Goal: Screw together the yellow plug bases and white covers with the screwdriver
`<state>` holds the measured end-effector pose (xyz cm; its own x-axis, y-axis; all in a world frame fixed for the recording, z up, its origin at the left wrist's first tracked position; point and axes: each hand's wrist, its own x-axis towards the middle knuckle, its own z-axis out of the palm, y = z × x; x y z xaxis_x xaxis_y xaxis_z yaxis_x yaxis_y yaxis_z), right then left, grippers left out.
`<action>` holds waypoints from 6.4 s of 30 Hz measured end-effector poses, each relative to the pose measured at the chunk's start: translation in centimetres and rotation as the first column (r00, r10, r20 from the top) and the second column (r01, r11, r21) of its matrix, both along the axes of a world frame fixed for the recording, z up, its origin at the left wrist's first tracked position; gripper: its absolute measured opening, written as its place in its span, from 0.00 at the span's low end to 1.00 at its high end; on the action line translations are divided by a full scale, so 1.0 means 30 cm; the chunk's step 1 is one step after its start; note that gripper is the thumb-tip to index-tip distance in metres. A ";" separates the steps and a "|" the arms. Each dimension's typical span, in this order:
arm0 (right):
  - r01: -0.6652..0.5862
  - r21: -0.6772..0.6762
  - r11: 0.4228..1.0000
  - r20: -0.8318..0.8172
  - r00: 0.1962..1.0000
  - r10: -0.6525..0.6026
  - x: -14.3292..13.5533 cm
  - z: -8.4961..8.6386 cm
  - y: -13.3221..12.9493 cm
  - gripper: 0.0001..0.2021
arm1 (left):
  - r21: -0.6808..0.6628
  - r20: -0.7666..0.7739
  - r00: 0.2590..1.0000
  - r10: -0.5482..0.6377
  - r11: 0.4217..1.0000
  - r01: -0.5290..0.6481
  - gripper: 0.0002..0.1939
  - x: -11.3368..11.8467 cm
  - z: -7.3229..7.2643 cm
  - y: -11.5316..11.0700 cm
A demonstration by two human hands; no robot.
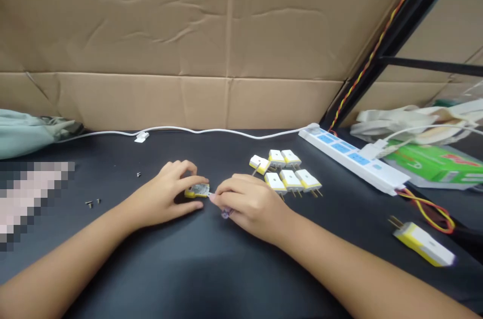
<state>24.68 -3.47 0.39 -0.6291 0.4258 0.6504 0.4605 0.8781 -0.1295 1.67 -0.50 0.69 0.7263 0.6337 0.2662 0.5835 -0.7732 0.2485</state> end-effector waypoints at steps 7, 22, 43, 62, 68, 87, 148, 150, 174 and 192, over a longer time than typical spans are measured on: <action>-0.026 -0.106 0.994 -0.045 0.999 0.022 -0.005 -0.006 0.003 0.07 | -0.202 0.173 0.981 -0.081 0.972 0.116 0.15 -0.017 -0.023 0.029; -0.097 -0.284 0.954 -0.033 0.995 0.091 -0.024 -0.031 -0.005 0.08 | -0.282 0.370 0.893 -0.257 0.885 0.371 0.23 0.012 -0.031 0.022; -0.076 -0.339 0.938 0.194 0.970 0.149 0.003 0.004 0.000 0.10 | -0.226 0.373 0.869 -0.323 0.877 0.423 0.04 0.011 -0.046 0.024; -0.095 -0.219 0.971 0.182 0.974 0.136 0.006 0.007 -0.001 0.10 | -0.096 0.376 0.851 -0.365 0.899 0.428 0.06 0.013 -0.056 0.031; -0.086 -0.308 0.948 0.179 0.973 0.147 0.009 0.020 0.000 0.07 | -0.096 0.370 0.861 -0.350 0.907 0.410 0.07 0.015 -0.047 0.030; -0.139 -0.253 0.957 -0.091 0.989 0.120 -0.434 0.376 0.181 0.12 | -0.286 0.485 0.822 -0.297 0.834 0.471 0.03 0.015 -0.060 0.051; -0.094 -0.721 0.686 -0.372 0.888 -0.269 -0.007 0.102 -0.023 0.09 | -0.194 0.526 0.785 -0.326 0.853 0.485 0.03 0.016 -0.089 0.056; -0.087 -0.720 0.689 -0.371 0.887 -0.275 -0.006 0.106 -0.024 0.09 | -0.197 0.525 0.788 -0.321 0.855 0.479 0.03 0.016 -0.091 0.057; -0.112 -0.727 0.678 -0.390 0.879 -0.274 -0.002 0.114 -0.029 0.10 | -0.213 0.513 0.799 -0.314 0.855 0.473 0.04 0.012 -0.089 0.055; -0.120 -0.746 0.655 -0.396 0.871 -0.292 0.002 0.112 -0.026 0.11 | -0.212 0.524 0.792 -0.313 0.853 0.477 0.04 0.015 -0.091 0.057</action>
